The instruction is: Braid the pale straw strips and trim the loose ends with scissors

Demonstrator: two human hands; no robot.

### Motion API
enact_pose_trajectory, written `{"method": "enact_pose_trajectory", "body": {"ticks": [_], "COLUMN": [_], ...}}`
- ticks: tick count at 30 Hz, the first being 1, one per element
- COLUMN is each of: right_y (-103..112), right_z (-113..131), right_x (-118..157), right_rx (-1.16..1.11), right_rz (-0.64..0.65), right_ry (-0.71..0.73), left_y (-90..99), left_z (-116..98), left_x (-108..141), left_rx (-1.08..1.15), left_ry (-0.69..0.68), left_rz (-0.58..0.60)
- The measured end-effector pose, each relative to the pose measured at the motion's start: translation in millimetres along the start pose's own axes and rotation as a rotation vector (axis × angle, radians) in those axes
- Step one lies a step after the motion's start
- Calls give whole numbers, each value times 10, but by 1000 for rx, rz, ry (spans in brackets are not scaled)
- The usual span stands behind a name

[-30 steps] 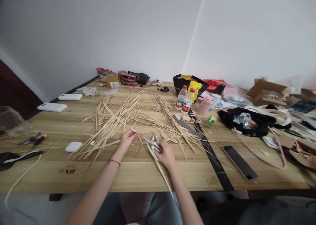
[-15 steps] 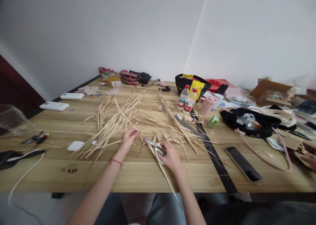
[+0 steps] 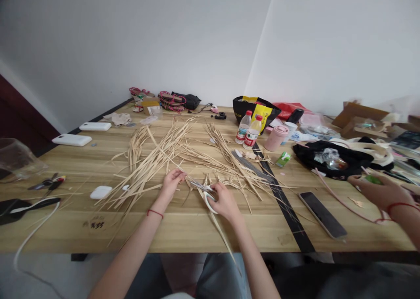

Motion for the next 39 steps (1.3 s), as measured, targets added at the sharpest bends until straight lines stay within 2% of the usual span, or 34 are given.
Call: {"method": "enact_pose_trajectory", "body": {"ticks": [4,13,21,39], "right_y": [11,-52,-49,-38], "right_z": [-7,11,72,39], "right_x": [-2,-79,-103,-57], "right_rx": [-33,-8,12,24], "right_rz": [-24,-50,-58,-58], "right_ry": [-10,-24,-2,-21], "left_y": [-10,-175,-145,-168], "left_z": [-5,85,98,44], "left_x": [-3,55,27,48], "left_rx": [15,-63,-47,-41], "left_ry": [-7,33,40,25], "left_rz": [18,93,101,152]}}
Point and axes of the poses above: each hand's wrist, its own x-axis away from the middle knuckle, its own y-axis out of the back of the hand, z = x × y, the point moved 6 cm from there along -x, towards the middle knuckle, and after that the axes turned 14 degrees about y, right-handed, at the moved point
